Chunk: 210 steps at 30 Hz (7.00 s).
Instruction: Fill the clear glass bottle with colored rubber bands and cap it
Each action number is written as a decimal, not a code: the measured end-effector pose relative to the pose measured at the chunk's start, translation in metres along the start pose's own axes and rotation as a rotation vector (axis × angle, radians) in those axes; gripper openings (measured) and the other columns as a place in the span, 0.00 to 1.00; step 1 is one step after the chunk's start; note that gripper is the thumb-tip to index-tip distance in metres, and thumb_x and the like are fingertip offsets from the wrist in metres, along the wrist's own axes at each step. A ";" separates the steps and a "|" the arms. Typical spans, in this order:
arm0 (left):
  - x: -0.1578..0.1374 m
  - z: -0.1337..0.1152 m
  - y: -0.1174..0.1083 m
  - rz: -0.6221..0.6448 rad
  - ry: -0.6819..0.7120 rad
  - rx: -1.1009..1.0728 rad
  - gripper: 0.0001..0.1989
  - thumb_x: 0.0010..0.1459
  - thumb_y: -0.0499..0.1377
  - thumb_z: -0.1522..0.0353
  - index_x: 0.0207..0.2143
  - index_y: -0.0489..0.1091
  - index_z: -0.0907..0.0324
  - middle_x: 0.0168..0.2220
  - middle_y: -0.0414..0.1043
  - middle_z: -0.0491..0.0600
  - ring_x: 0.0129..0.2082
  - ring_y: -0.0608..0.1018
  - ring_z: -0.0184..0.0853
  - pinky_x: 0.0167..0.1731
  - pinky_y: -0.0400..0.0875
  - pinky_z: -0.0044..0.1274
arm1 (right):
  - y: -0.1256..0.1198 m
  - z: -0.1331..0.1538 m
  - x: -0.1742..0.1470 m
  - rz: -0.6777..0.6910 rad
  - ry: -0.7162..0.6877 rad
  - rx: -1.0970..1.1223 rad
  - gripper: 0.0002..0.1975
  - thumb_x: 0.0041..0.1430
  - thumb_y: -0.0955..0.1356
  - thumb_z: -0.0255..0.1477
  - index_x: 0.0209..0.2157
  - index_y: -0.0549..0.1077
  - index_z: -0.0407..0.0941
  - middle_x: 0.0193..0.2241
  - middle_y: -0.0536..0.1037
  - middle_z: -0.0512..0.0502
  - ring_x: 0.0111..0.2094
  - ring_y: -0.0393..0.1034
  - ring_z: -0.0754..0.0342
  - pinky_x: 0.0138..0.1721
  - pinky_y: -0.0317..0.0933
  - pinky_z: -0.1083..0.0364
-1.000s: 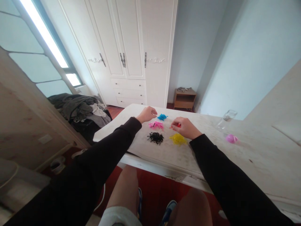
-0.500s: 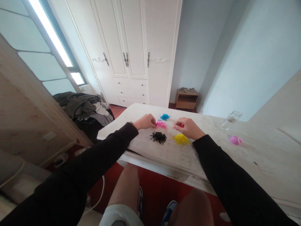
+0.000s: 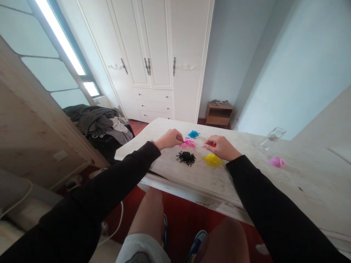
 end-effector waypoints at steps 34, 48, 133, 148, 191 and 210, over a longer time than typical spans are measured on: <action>-0.027 -0.028 -0.013 0.125 0.317 -0.186 0.11 0.58 0.62 0.64 0.28 0.80 0.62 0.25 0.76 0.48 0.25 0.71 0.29 0.28 0.64 0.22 | -0.006 0.003 0.001 -0.034 0.050 -0.007 0.07 0.57 0.69 0.27 0.27 0.78 0.43 0.29 0.80 0.44 0.31 0.70 0.51 0.37 0.61 0.52; 0.086 -0.016 0.035 -0.624 0.359 -0.367 0.15 0.59 0.59 0.62 0.21 0.69 0.59 0.15 0.56 0.40 0.18 0.58 0.26 0.23 0.54 0.22 | -0.076 -0.057 -0.027 -0.826 0.467 -0.495 0.10 0.54 0.68 0.29 0.38 0.77 0.45 0.45 0.76 0.36 0.51 0.68 0.38 0.51 0.63 0.41; 0.076 -0.016 0.054 -0.213 0.776 -0.115 0.18 0.59 0.70 0.63 0.51 0.78 0.55 0.47 0.83 0.52 0.47 0.83 0.41 0.53 0.74 0.34 | -0.036 -0.017 -0.008 -0.250 0.373 0.482 0.20 0.45 0.80 0.45 0.31 0.80 0.43 0.23 0.78 0.49 0.25 0.69 0.56 0.28 0.65 0.54; 0.073 -0.021 0.055 -0.253 0.795 -0.163 0.20 0.56 0.72 0.62 0.50 0.79 0.56 0.42 0.83 0.51 0.41 0.83 0.39 0.46 0.76 0.30 | -0.029 -0.014 -0.005 -0.379 0.191 0.350 0.17 0.49 0.79 0.45 0.26 0.82 0.46 0.31 0.77 0.45 0.31 0.71 0.52 0.34 0.66 0.50; 0.066 -0.034 0.047 -0.342 0.574 -0.617 0.13 0.64 0.62 0.65 0.46 0.63 0.57 0.42 0.80 0.51 0.39 0.82 0.34 0.39 0.74 0.26 | -0.031 -0.014 -0.009 0.152 0.415 -0.072 0.04 0.51 0.74 0.27 0.26 0.82 0.42 0.25 0.81 0.47 0.28 0.71 0.55 0.31 0.59 0.56; 0.066 -0.034 0.048 -0.367 0.561 -0.577 0.12 0.62 0.63 0.65 0.46 0.66 0.57 0.42 0.79 0.50 0.38 0.80 0.33 0.40 0.74 0.27 | -0.019 -0.014 -0.006 0.100 0.423 -0.096 0.04 0.47 0.71 0.23 0.21 0.78 0.42 0.20 0.76 0.50 0.24 0.67 0.57 0.29 0.56 0.57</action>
Point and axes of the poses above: each hand's wrist, its own x-axis towards the middle knuckle, its own y-axis out of the palm, z = x × y, the point moved 1 cm from there along x, towards the middle knuckle
